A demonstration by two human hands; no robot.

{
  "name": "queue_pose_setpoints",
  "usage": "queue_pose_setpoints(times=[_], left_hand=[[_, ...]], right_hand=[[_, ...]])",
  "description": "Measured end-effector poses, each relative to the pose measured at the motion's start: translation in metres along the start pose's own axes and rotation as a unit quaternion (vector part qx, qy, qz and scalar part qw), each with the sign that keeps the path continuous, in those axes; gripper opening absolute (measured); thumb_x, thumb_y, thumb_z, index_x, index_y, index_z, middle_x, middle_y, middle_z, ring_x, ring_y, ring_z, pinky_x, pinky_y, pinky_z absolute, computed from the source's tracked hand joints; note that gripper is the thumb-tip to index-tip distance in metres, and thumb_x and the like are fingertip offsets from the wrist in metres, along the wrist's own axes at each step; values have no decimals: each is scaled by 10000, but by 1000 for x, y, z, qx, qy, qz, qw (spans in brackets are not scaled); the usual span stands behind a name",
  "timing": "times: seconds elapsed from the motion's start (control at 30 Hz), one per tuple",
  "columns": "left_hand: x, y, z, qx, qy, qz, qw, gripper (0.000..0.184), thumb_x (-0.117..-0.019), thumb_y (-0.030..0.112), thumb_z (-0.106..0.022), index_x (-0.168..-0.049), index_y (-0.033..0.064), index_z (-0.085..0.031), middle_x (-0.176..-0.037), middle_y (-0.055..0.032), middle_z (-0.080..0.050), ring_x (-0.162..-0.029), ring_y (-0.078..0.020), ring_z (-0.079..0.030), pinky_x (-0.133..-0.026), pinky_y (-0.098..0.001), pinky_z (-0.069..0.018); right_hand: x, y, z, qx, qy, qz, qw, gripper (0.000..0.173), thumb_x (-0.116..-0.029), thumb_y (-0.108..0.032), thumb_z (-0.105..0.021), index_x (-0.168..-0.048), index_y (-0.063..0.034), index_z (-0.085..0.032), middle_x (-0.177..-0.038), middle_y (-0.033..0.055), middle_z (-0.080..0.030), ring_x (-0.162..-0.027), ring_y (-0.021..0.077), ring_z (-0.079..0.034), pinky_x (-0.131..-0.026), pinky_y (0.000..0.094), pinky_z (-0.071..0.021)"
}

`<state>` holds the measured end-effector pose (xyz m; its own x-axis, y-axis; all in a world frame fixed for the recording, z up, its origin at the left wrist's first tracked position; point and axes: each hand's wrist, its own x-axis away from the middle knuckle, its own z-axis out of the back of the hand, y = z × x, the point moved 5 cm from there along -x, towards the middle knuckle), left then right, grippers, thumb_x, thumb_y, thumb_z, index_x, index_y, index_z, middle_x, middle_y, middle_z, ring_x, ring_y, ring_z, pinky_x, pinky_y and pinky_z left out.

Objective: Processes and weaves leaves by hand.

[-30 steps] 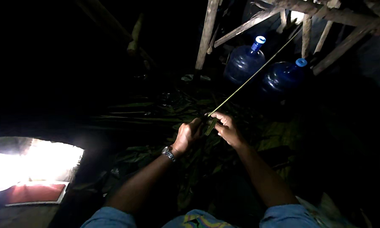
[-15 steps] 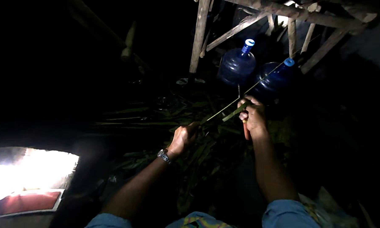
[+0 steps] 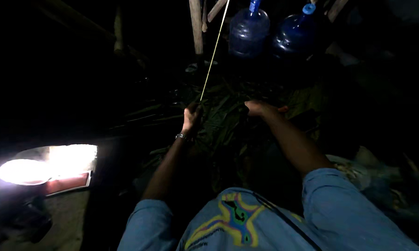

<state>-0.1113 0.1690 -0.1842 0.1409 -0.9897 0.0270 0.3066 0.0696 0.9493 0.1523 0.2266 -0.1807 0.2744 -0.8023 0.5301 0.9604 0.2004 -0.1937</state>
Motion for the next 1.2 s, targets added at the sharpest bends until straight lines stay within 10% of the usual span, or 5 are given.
queue_pose_setpoints(times=[0.17,0.37,0.53,0.87,1.2], left_hand=[[42,-19,-17,92,12,-4,996,235,-1054,126,-542,-1179,-44,-646,-910,-68,-643,-733,-57,-559,-702,-246,-503],[97,-51,-36,147,11,26,989,247,-1052,76,-531,-1262,-25,-612,-966,-79,-642,-696,-58,-545,-638,-235,-493],[121,-62,-41,62,-20,103,993,317,-1053,77,-535,-1349,-32,-563,-1262,-211,-619,-1022,-238,-621,-891,-409,-526],[145,-69,-27,85,35,85,992,265,-1060,109,-516,-1246,-49,-620,-1053,-109,-666,-838,-75,-607,-780,-269,-534],[149,31,18,92,75,-43,992,221,-1083,197,-488,-1040,55,-651,-726,47,-593,-585,-24,-537,-556,-203,-498]], right_hand=[[30,6,-10,-27,4,-15,1000,213,-990,-173,-663,-1045,33,-671,-980,231,-688,-882,400,-679,-820,630,-520],[47,-22,-24,-92,113,77,986,243,-1001,-126,-631,-1138,75,-640,-1125,312,-647,-1087,486,-627,-924,664,-477],[69,-56,-51,-268,217,96,934,281,-1063,-167,-529,-1219,40,-638,-1086,263,-680,-1003,411,-679,-916,587,-523],[87,-37,-74,-361,363,129,849,318,-1069,-200,-527,-1243,35,-653,-1052,219,-715,-959,355,-704,-909,543,-542],[92,-28,-64,-381,399,168,817,330,-1072,-222,-516,-1250,22,-647,-1055,220,-718,-942,364,-712,-878,542,-551]])
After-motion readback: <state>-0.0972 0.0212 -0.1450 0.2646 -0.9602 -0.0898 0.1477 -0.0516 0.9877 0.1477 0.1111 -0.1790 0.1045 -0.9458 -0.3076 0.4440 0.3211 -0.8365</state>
